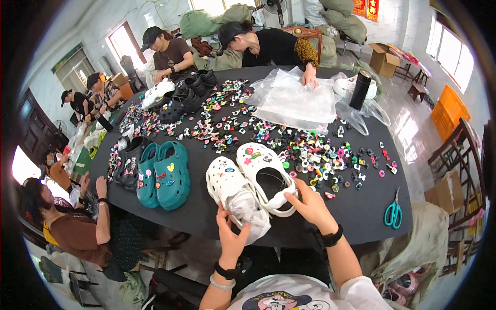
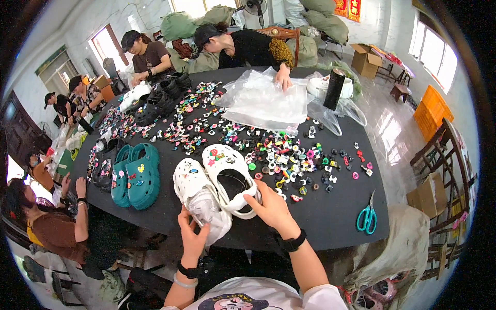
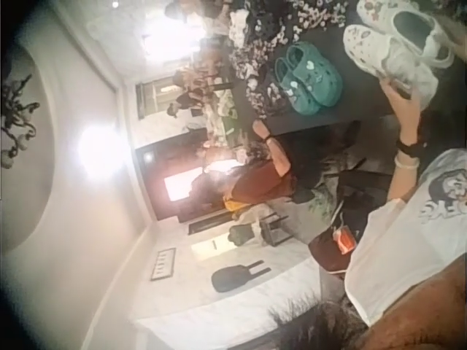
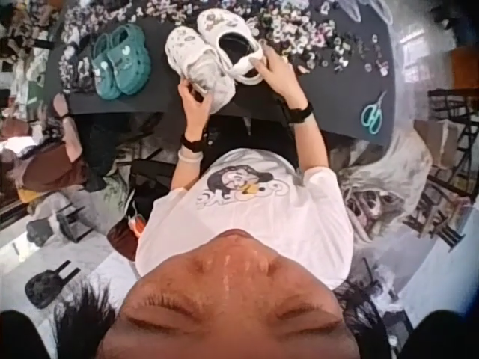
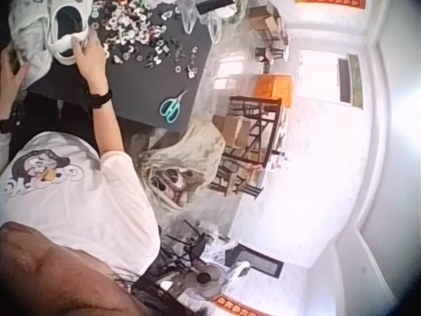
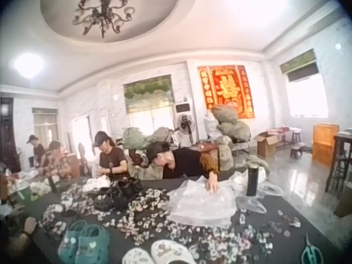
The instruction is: Decorate clog-style shoes by inserting plastic charms into the holes.
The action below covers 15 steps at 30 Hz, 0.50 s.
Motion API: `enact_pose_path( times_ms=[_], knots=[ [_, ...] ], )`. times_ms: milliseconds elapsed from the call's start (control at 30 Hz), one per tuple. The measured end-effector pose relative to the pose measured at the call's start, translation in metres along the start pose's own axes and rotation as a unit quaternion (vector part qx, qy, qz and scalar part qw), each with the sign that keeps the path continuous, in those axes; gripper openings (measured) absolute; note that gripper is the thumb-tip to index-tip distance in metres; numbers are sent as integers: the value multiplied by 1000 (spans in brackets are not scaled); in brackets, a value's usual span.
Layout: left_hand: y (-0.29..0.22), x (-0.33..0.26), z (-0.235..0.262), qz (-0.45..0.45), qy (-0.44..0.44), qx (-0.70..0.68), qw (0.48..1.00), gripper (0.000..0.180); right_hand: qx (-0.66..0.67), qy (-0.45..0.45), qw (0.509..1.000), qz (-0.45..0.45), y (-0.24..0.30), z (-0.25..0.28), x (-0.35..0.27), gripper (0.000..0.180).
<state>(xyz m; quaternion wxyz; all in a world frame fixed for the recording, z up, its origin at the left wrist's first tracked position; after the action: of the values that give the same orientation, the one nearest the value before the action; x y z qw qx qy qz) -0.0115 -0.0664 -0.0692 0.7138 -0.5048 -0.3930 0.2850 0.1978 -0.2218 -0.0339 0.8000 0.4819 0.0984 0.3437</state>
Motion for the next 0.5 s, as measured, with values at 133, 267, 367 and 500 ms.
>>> enact_pose_path(
  times_ms=[133, 267, 367, 500],
  knots=[
    [16, 12, 37, 55, 21, -109, 992, 56, 16, 28, 998, 50, 16, -5, -38, 56],
    [23, 12, 65, 81, 58, -109, 989, 53, -5, 70, 996, 60, 27, -12, -85, 58],
    [24, 16, 69, 126, 65, -103, 984, 42, 15, 77, 997, -1, 15, -14, -96, 54],
    [-70, 30, 72, -126, -19, 194, 973, 33, -28, 12, 1000, 0, 13, 11, -94, 45]
  ],
)
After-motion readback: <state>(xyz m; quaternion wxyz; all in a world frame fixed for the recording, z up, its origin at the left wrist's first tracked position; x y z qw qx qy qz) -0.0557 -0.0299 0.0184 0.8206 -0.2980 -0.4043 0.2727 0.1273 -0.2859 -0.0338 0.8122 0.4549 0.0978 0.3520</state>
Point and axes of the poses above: each hand's wrist, its own x-axis towards the middle knuckle, its own z-axis out of the back of the hand, y = z × x, the point moved 7 cm from there along x, towards the middle knuckle, and after that the axes turned 7 degrees about -y, right-handed, at the moved point
